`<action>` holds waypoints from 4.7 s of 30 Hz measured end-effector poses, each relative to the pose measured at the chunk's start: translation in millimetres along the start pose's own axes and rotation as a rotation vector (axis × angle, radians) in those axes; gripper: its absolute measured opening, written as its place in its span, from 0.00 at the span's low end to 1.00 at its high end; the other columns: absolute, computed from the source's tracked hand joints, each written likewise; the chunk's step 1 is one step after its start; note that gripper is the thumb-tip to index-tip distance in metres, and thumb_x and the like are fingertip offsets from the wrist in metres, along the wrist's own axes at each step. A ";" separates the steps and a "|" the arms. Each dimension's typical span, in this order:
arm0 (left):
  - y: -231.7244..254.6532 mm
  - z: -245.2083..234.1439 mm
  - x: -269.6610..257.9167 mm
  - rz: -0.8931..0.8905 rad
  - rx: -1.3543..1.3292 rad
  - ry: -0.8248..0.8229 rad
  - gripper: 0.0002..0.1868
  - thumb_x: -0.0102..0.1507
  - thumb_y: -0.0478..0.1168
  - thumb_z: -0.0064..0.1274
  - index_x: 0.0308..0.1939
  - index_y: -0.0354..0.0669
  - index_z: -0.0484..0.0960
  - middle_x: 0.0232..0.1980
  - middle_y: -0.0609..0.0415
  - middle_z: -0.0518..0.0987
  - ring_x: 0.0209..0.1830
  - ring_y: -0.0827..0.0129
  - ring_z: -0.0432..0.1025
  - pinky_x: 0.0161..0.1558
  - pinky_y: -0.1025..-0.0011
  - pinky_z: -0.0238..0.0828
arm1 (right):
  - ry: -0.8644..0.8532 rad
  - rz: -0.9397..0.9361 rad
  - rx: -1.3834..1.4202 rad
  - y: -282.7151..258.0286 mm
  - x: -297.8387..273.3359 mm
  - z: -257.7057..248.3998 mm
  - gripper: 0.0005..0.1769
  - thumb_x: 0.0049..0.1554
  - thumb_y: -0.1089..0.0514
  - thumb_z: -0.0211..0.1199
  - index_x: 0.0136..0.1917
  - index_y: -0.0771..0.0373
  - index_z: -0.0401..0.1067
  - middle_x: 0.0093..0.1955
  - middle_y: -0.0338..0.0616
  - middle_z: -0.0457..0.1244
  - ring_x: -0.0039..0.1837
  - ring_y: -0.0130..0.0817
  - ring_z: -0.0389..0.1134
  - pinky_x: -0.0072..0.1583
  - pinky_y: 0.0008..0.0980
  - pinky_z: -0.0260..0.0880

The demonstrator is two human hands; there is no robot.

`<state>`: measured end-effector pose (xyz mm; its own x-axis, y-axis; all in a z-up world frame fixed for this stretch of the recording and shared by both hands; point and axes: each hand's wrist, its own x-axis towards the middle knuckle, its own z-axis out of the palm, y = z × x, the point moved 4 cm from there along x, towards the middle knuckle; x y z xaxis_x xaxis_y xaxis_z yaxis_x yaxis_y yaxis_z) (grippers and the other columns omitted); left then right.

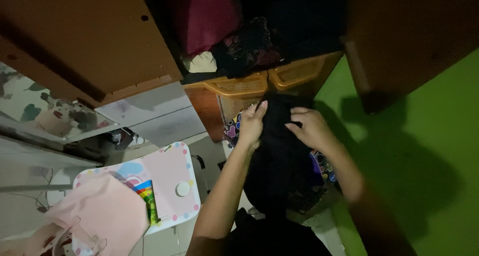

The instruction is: Packing clothes into a colorful duffel bag.

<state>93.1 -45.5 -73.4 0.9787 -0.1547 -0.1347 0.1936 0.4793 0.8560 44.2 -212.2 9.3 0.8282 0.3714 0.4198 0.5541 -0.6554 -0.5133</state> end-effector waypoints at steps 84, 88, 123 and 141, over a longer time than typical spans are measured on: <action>-3.3 2.5 -37.5 -0.228 -0.535 -0.002 0.24 0.70 0.53 0.48 0.61 0.39 0.75 0.53 0.53 0.82 0.50 0.67 0.78 0.52 0.69 0.77 | -0.287 0.239 -0.101 -3.6 -13.6 37.7 0.11 0.45 0.70 0.63 0.44 0.66 0.76 0.37 0.57 0.67 0.40 0.54 0.70 0.45 0.48 0.71; -10.8 7.7 -32.7 -0.217 -0.612 -0.085 0.23 0.71 0.54 0.48 0.58 0.39 0.77 0.51 0.52 0.82 0.48 0.67 0.78 0.51 0.69 0.77 | -0.242 0.240 -0.004 35.3 -25.4 51.1 0.09 0.43 0.73 0.60 0.40 0.69 0.70 0.32 0.58 0.62 0.34 0.51 0.66 0.39 0.46 0.66; -46.0 -30.2 -20.9 0.713 0.967 0.117 0.11 0.64 0.41 0.61 0.37 0.34 0.83 0.38 0.41 0.82 0.39 0.46 0.77 0.43 0.58 0.74 | 0.229 0.425 0.158 -3.1 -9.2 -71.6 0.06 0.62 0.58 0.65 0.47 0.62 0.72 0.38 0.38 0.63 0.42 0.27 0.64 0.47 0.28 0.66; 125.4 28.2 -85.4 0.732 0.805 0.157 0.29 0.61 0.45 0.64 0.62 0.36 0.76 0.59 0.38 0.79 0.59 0.45 0.74 0.60 0.56 0.69 | -0.040 0.358 0.718 -2.0 -4.6 -21.7 0.05 0.63 0.58 0.59 0.50 0.62 0.70 0.43 0.33 0.67 0.47 0.24 0.68 0.52 0.25 0.72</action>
<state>31.9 3.4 59.5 0.8474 0.0767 0.5254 -0.4824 -0.3022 0.8222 37.5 -226.9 24.6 0.9607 0.2512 0.1184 0.1623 -0.1616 -0.9734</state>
